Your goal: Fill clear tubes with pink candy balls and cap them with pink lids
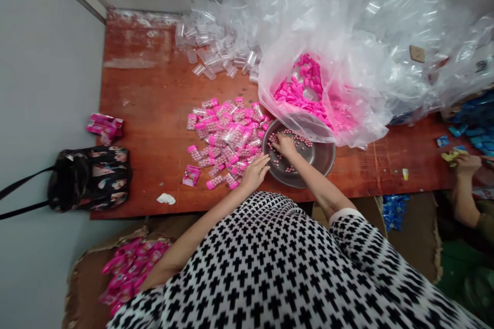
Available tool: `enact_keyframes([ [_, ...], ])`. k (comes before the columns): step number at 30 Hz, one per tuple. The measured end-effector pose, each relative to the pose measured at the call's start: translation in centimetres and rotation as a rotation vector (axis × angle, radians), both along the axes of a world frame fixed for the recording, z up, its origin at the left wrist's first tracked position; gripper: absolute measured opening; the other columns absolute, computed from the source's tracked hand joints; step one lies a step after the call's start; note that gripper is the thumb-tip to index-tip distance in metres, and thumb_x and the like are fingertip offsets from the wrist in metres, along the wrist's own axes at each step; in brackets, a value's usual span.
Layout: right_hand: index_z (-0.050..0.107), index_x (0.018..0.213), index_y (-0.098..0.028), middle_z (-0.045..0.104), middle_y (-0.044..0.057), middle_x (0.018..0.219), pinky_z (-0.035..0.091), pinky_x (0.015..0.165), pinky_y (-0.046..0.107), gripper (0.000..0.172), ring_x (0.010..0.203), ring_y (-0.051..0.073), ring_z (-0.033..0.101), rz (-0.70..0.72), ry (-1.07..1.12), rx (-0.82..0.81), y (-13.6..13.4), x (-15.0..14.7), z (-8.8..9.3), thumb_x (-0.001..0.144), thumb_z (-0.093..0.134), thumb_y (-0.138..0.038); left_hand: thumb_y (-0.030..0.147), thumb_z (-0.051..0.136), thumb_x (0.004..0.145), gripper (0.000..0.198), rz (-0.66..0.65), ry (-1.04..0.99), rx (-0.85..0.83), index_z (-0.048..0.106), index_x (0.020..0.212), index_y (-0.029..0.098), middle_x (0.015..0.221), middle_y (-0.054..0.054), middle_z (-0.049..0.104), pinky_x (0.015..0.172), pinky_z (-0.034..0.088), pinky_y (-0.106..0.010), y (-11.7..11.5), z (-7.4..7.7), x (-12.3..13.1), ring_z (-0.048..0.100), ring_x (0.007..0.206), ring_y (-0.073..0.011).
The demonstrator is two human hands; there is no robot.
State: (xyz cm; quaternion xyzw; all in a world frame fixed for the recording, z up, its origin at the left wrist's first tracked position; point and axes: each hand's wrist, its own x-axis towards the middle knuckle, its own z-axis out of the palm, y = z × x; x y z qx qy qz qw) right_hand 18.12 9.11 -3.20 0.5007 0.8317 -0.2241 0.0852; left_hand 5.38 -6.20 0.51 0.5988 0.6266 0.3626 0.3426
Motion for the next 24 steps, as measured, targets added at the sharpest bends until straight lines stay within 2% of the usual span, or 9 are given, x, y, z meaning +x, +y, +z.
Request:
enact_keyframes([
  [4,0.051,0.119,-0.010,0.061,0.012,0.116,0.045,0.093,0.032,0.045,0.103,0.018,0.060,-0.209,0.506,-0.250,-0.7,0.8,-1.3,0.077,0.056,-0.025,0.028,0.048,0.087,0.030,0.009,-0.021,-0.008,0.062,0.112,0.018,0.121,-0.010,0.062,0.104,0.041,-0.044,0.0,0.2,-0.1,0.052,0.120,-0.0217],
  [6,0.051,0.116,-0.012,0.062,0.009,0.113,0.046,0.093,0.032,0.045,0.101,0.016,0.061,-0.324,0.710,-0.377,-1.3,1.2,-1.3,0.072,0.055,-0.021,0.028,0.048,0.087,0.031,0.027,-0.039,-0.006,0.062,0.113,0.018,0.121,-0.010,0.062,0.103,0.042,-0.043,0.1,0.7,-0.3,0.054,0.118,-0.0210],
  [8,0.052,0.114,-0.015,0.063,0.006,0.109,0.047,0.092,0.034,0.044,0.098,0.015,0.062,-0.416,0.839,-0.429,-2.1,1.9,-0.7,0.071,0.055,-0.023,0.029,0.047,0.087,0.031,0.076,-0.054,0.004,0.061,0.114,0.020,0.122,-0.008,0.061,0.103,0.042,-0.041,0.4,1.5,-0.4,0.056,0.115,-0.0197],
  [11,0.053,0.112,-0.018,0.065,0.005,0.104,0.049,0.090,0.035,0.045,0.095,0.016,0.062,-0.460,0.959,-0.453,-3.3,3.1,1.4,0.070,0.059,-0.031,0.028,0.049,0.086,0.033,0.143,-0.072,0.015,0.060,0.116,0.019,0.122,-0.008,0.061,0.103,0.041,-0.040,1.4,2.8,-0.3,0.056,0.115,-0.0191],
  [14,0.054,0.111,-0.020,0.066,0.004,0.101,0.052,0.086,0.037,0.048,0.092,0.018,0.063,-0.434,1.048,-0.526,-4.4,4.2,3.8,0.067,0.065,-0.037,0.028,0.053,0.083,0.038,0.144,-0.145,-0.029,0.059,0.119,0.016,0.124,-0.010,0.060,0.101,0.042,-0.038,2.9,3.7,0.4,0.056,0.114,-0.0210],
  [17,0.055,0.108,-0.021,0.066,0.004,0.100,0.055,0.079,0.036,0.047,0.086,0.018,0.065,-0.369,1.086,-0.576,-5.1,4.9,6.0,0.068,0.068,-0.041,0.031,0.056,0.081,0.040,0.109,-0.337,-0.097,0.061,0.117,0.015,0.118,-0.010,0.064,0.097,0.045,-0.038,4.0,4.1,1.6,0.060,0.107,-0.0226],
  [21,0.051,0.119,-0.022,0.064,0.005,0.105,0.055,0.073,0.032,0.054,0.079,0.016,0.065,-0.202,0.946,-0.373,-4.9,6.3,8.9,0.072,0.067,-0.041,0.036,0.064,0.073,0.044,0.096,-0.715,-0.232,0.064,0.112,0.014,0.106,-0.008,0.069,0.085,0.052,-0.040,4.6,4.1,2.8,0.066,0.092,-0.0234],
  [24,0.055,0.118,-0.021,0.062,0.007,0.114,0.053,0.079,0.031,0.045,0.089,0.018,0.064,0.012,0.809,-0.208,-4.2,7.6,10.7,0.077,0.063,-0.038,0.040,0.072,0.064,0.051,0.060,-0.903,-0.363,0.066,0.107,0.013,0.099,-0.009,0.071,0.082,0.054,-0.041,4.7,4.1,3.0,0.067,0.087,-0.0236],
])
